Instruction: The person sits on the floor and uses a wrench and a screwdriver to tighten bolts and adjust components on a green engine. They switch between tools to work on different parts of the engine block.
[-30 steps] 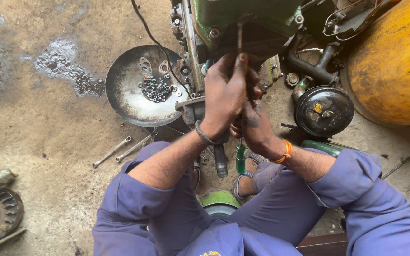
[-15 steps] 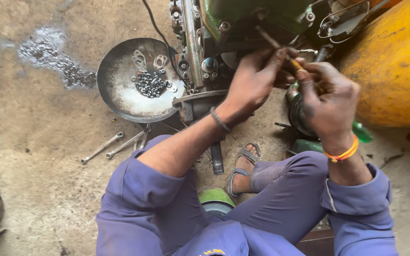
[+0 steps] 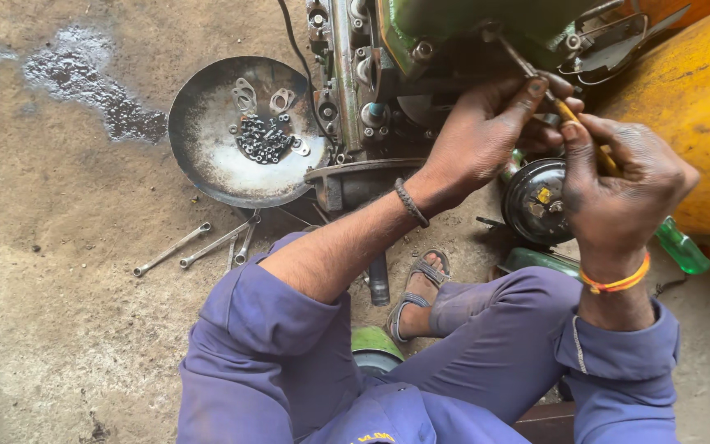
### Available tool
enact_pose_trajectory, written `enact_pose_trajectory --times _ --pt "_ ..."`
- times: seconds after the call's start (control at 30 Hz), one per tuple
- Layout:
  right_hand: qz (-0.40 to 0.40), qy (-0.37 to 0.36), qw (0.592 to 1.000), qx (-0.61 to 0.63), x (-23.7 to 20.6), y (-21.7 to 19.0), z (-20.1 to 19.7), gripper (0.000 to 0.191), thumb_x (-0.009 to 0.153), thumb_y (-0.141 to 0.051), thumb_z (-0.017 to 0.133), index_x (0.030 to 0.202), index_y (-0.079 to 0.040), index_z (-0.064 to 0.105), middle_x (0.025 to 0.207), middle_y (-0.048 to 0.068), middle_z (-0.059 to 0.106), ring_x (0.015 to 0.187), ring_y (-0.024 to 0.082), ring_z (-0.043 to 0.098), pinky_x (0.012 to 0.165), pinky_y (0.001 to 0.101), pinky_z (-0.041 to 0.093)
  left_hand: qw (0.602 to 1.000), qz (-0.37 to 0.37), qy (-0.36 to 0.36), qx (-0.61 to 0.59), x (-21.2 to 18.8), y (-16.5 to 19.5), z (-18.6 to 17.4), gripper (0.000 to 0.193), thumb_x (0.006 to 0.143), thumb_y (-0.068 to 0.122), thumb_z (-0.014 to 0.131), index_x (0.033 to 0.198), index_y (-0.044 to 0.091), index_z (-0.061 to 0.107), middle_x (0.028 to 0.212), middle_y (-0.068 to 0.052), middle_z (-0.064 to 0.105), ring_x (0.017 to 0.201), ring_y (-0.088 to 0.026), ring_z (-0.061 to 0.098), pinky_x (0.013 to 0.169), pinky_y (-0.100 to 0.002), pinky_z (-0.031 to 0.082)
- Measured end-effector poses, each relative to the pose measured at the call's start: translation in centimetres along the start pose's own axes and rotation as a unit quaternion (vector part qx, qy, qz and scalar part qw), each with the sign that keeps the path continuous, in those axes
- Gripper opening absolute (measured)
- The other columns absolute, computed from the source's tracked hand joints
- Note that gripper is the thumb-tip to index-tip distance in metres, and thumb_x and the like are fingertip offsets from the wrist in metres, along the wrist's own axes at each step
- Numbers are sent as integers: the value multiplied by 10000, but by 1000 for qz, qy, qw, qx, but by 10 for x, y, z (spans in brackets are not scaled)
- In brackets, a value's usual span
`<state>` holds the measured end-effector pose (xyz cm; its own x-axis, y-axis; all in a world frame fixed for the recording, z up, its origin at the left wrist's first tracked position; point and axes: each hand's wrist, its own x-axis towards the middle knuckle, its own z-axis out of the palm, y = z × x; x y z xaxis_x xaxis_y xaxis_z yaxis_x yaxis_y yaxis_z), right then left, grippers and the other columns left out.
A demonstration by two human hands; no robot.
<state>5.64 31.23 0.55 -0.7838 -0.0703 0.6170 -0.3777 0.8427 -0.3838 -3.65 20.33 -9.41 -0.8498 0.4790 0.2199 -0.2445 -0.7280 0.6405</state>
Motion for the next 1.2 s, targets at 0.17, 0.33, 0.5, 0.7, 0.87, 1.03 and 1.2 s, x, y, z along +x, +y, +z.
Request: enact_pose_trajectory --times 0.17,0.33,0.5,0.7,0.87,1.03,1.2 --pt "13 -9 1000 -22 3 -5 0 75 1036 97 790 1097 114 751 973 194 745 884 222 731 808 294 550 1000 6 14 17 0 1 1 379 1157 256 499 1277 -72 647 1167 -163 733 943 -169 728 868 -323 626" --pt "2 -5 999 38 9 -11 9 79 1040 86 750 1116 95 732 1030 179 739 918 209 744 825 287 571 999 9 33 14 -4 9 -5 370 1147 254 489 1268 -58 647 1165 -162 741 938 -166 734 856 -325 641" --pt "-17 -12 1000 5 10 -13 10 60 1058 104 761 1111 117 735 1002 196 748 899 215 750 844 291 566 999 -1 40 16 -5 12 -7 370 1139 248 490 1253 -64 651 1149 -151 740 931 -170 733 847 -327 643" --pt "25 -13 999 21 4 -10 2 63 1061 89 763 1113 113 736 983 178 747 898 190 747 804 258 569 1000 11 5 -6 -4 -2 0 368 1156 243 492 1255 -72 653 1093 -136 732 941 -151 724 862 -316 630" --pt "57 6 998 16 3 -8 4 92 1030 81 780 1108 115 745 954 167 737 847 172 705 770 257 551 1000 5 12 -7 2 -5 2 352 1151 218 486 1245 -76 657 1046 -146 731 845 -149 703 793 -300 629" --pt "45 -3 999 15 3 -10 6 62 1049 91 771 1100 112 743 956 167 744 861 153 715 815 260 557 999 27 16 -6 -1 4 0 326 1149 195 505 1231 -80 659 1072 -153 736 882 -157 720 812 -303 631" --pt "45 -9 999 1 3 -16 6 66 1033 87 783 1087 107 750 944 176 742 885 167 707 801 267 542 999 23 23 7 -7 7 -1 330 1140 207 509 1224 -74 660 1064 -148 737 879 -154 722 819 -302 634"
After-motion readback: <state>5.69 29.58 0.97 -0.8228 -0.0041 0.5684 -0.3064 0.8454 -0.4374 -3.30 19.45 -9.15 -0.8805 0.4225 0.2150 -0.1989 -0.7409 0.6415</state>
